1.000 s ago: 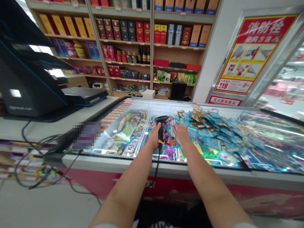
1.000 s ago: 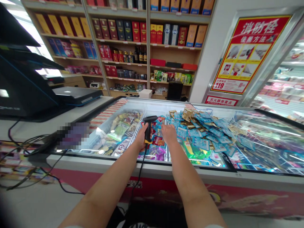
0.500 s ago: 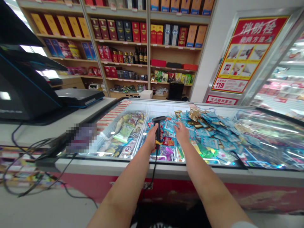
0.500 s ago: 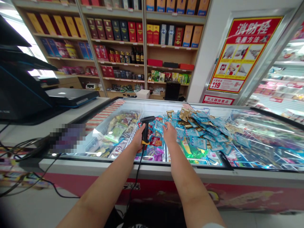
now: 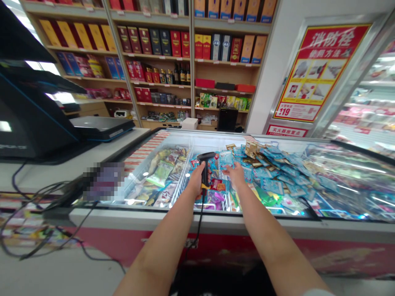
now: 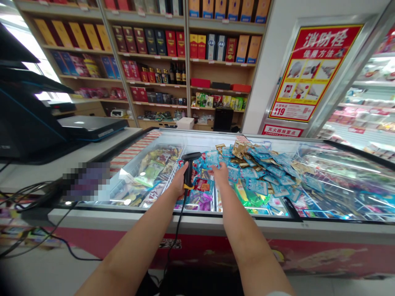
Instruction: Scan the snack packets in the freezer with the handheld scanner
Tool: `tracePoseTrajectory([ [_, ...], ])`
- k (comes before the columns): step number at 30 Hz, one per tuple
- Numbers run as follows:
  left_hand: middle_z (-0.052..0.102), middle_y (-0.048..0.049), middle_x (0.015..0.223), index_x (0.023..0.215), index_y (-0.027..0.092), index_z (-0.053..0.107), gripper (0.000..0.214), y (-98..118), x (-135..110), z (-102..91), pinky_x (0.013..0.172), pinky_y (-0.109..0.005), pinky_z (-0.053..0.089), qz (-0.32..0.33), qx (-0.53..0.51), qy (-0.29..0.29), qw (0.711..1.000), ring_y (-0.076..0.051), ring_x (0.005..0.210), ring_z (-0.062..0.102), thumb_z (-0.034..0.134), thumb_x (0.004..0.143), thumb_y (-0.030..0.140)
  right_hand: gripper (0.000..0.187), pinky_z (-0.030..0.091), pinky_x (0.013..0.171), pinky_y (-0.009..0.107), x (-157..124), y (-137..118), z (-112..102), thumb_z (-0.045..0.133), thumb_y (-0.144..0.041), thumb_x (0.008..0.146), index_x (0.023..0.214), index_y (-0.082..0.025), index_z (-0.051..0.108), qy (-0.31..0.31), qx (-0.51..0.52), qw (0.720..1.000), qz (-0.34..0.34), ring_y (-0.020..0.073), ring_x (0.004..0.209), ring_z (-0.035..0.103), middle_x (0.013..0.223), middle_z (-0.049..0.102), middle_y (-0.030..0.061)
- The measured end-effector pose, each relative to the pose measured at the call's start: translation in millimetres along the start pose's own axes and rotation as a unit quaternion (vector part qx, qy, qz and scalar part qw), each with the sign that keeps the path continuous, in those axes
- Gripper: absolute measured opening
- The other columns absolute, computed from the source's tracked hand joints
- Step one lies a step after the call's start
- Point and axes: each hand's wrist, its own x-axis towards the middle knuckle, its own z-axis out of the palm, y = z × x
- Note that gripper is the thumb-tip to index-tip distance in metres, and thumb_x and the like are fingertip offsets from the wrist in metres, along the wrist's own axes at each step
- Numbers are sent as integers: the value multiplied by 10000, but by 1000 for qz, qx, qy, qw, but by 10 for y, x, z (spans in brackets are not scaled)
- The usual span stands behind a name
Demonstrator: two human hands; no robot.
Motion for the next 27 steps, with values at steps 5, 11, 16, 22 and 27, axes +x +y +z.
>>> tracePoseTrajectory([
  [5, 528, -2, 495, 704, 146, 591, 510, -12, 1, -12, 355, -205, 334, -2, 22, -10, 1000, -89, 373, 466, 590, 724, 655, 569, 588, 724, 363, -6, -28, 22, 540, -238, 793, 1336, -189, 377, -14, 74, 997, 10, 221, 784, 721, 974, 654, 68],
  [11, 550, -6, 530, 733, 149, 607, 497, -15, -18, -3, 359, -202, 348, 11, 38, -28, 999, -88, 394, 475, 605, 719, 646, 493, 582, 747, 378, 24, 48, 67, 469, -229, 836, 1320, -159, 409, -30, 65, 997, 12, 208, 775, 716, 942, 643, 61],
  [16, 554, -1, 536, 755, 162, 601, 461, -12, -37, 4, 354, -206, 346, 5, 45, -44, 998, -90, 387, 469, 613, 725, 622, 409, 580, 753, 371, 27, 73, 79, 493, -232, 824, 1226, -159, 470, -21, 71, 997, 13, 194, 744, 705, 899, 626, 38],
  [22, 519, 6, 497, 702, 152, 585, 476, -17, -43, 3, 358, -205, 340, 8, 58, -67, 996, -91, 376, 467, 585, 747, 626, 277, 569, 721, 348, 44, 93, 75, 541, -224, 777, 1048, -168, 520, -13, 117, 993, 12, 171, 665, 685, 812, 608, -1],
  [27, 533, 6, 520, 710, 154, 583, 458, -9, -53, 18, 361, -206, 348, 14, 50, -67, 996, -91, 390, 470, 600, 742, 611, 230, 558, 678, 353, 76, 136, 65, 595, -227, 724, 941, -191, 532, -24, 148, 989, -13, 177, 625, 672, 698, 583, -40],
])
